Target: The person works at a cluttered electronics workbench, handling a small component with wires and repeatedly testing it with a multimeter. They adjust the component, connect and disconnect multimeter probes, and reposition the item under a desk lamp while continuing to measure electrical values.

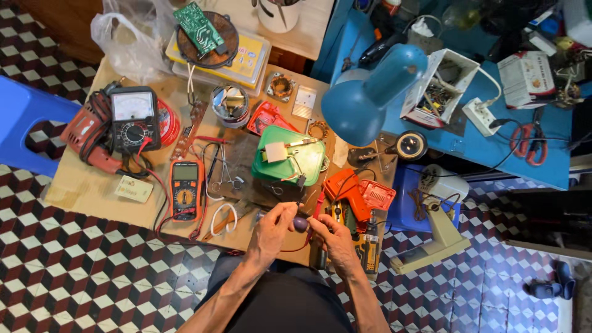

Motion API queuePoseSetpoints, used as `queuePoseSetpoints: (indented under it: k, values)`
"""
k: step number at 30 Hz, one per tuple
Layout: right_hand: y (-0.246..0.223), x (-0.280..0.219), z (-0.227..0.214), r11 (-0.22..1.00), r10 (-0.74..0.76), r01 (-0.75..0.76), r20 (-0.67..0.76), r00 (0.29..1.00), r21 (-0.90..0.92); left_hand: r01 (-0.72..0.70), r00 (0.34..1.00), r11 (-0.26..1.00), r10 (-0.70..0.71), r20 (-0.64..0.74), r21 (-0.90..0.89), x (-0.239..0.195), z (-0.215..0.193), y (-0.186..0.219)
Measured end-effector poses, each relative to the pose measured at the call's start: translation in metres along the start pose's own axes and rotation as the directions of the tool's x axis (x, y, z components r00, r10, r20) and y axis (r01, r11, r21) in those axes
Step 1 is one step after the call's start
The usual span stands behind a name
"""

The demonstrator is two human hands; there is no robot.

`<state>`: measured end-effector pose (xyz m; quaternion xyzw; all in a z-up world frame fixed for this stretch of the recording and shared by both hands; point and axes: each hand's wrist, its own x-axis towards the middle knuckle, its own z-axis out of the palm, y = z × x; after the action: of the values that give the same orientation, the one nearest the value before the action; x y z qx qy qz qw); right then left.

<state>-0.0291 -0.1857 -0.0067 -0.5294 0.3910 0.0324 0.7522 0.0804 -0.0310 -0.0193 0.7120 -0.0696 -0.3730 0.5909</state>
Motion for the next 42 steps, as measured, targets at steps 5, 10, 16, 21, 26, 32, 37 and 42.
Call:
queuePoseSetpoints:
  k: [5, 10, 16, 21, 26, 32, 37, 42]
  values:
    - [-0.009, 0.003, -0.02, 0.999, -0.004, 0.001, 0.061, 0.998, 0.053, 0.014, 0.998, 0.975, 0.0, 0.061, -0.22, 0.033, 0.024, -0.022]
    - [-0.015, 0.006, -0.032, 1.0, 0.009, -0.011, 0.142, 0.99, 0.009, -0.072, 0.997, 0.952, 0.079, 0.015, -0.297, 0.041, 0.038, -0.038]
    - [-0.017, 0.012, -0.034, 0.989, 0.067, -0.028, 0.283, 0.957, -0.142, 0.117, 0.989, 0.914, -0.073, 0.125, -0.389, 0.034, 0.042, -0.009]
    - [-0.021, 0.014, -0.034, 0.988, 0.01, 0.028, 0.239, 0.971, -0.154, 0.07, 0.993, 0.931, -0.032, 0.11, -0.359, 0.038, 0.038, 0.011]
    - [-0.033, 0.021, -0.047, 0.992, -0.102, 0.09, 0.147, 0.984, 0.087, 0.021, 0.995, 0.967, 0.004, 0.099, -0.255, 0.039, 0.034, 0.012]
    - [-0.037, 0.035, -0.051, 0.98, -0.166, 0.177, 0.113, 0.98, -0.095, 0.061, 0.995, 0.923, -0.027, 0.095, -0.38, 0.028, 0.044, 0.013]
    - [-0.031, 0.032, -0.044, 0.946, -0.198, 0.178, -0.047, 0.979, -0.271, 0.198, 0.98, 0.877, -0.171, 0.102, -0.438, 0.025, 0.046, 0.013]
    - [-0.035, 0.025, -0.041, 0.914, -0.269, 0.275, 0.06, 0.961, -0.297, 0.203, 0.978, 0.906, -0.168, 0.126, -0.371, 0.023, 0.043, 0.004]
